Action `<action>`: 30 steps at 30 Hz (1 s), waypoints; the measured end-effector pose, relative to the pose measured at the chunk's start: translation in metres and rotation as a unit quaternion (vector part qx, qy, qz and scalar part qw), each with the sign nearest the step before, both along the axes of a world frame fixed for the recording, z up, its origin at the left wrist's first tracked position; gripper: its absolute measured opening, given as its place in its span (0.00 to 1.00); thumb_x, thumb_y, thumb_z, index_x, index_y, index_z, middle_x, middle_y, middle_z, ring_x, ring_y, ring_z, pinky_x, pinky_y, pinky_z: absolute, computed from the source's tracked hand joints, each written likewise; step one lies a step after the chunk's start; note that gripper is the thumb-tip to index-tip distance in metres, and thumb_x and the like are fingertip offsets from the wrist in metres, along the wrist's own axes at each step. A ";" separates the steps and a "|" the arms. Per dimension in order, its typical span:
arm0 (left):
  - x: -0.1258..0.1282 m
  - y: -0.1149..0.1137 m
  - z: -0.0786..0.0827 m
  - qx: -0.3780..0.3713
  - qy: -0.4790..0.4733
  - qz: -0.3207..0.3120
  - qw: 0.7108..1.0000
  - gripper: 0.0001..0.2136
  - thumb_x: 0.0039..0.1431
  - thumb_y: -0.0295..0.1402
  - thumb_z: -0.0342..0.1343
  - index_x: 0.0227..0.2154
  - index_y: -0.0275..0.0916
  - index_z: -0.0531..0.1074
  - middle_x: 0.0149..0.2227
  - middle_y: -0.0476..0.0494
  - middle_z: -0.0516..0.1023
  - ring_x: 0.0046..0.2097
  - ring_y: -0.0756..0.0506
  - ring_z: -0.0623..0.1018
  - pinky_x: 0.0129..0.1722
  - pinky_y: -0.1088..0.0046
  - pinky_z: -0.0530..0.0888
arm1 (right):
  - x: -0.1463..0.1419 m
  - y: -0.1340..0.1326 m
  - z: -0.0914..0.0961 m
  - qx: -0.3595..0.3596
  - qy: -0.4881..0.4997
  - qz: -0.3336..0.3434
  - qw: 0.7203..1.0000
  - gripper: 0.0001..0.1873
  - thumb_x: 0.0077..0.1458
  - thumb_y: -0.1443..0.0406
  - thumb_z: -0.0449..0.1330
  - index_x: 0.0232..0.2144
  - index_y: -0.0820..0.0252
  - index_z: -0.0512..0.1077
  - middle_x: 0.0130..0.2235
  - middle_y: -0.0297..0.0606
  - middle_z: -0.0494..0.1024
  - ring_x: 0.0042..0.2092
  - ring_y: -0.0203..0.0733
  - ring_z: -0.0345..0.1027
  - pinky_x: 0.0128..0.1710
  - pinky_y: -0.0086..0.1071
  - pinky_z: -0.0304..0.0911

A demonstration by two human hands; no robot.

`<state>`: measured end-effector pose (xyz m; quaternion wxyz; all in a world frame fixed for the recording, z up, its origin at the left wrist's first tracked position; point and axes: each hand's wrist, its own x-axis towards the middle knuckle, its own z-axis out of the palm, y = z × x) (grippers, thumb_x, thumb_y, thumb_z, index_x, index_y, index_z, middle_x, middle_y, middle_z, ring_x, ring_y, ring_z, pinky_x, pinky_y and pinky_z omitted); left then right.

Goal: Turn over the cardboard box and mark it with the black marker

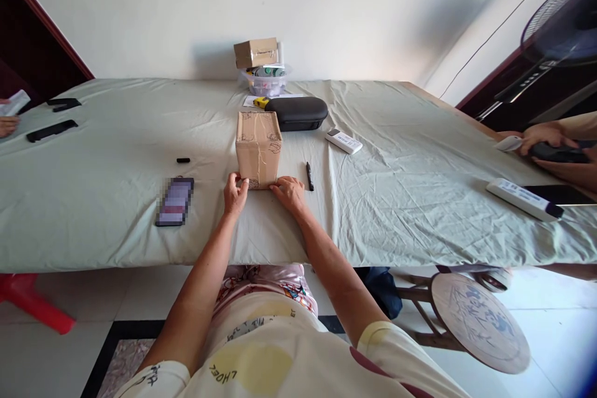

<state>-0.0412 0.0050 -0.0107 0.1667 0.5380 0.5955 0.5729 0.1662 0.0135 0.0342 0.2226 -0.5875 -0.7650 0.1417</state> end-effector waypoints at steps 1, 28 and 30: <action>0.001 0.000 0.000 -0.004 -0.006 0.001 1.000 0.15 0.64 0.47 0.57 0.44 0.41 0.69 0.45 0.36 0.81 0.47 0.40 0.82 0.39 0.68 0.78 | 0.000 -0.001 0.001 0.000 0.003 0.005 1.000 0.13 0.68 0.57 0.59 0.42 0.52 0.83 0.56 0.40 0.82 0.61 0.52 0.70 0.61 0.46 0.60; -0.001 -0.003 0.000 -0.027 0.022 -0.001 0.999 0.17 0.63 0.50 0.61 0.42 0.41 0.72 0.39 0.40 0.83 0.40 0.41 0.83 0.44 0.63 0.80 | 0.000 0.004 -0.003 -0.008 0.030 -0.021 0.999 0.11 0.66 0.58 0.60 0.45 0.55 0.77 0.52 0.42 0.83 0.57 0.51 0.73 0.58 0.44 0.62; -0.003 -0.002 -0.001 -0.025 0.027 -0.010 0.999 0.17 0.63 0.50 0.61 0.42 0.41 0.72 0.39 0.40 0.83 0.41 0.41 0.83 0.44 0.62 0.80 | 0.001 0.005 -0.004 -0.003 0.029 -0.018 0.999 0.10 0.66 0.58 0.61 0.43 0.56 0.77 0.50 0.42 0.84 0.56 0.51 0.74 0.57 0.43 0.62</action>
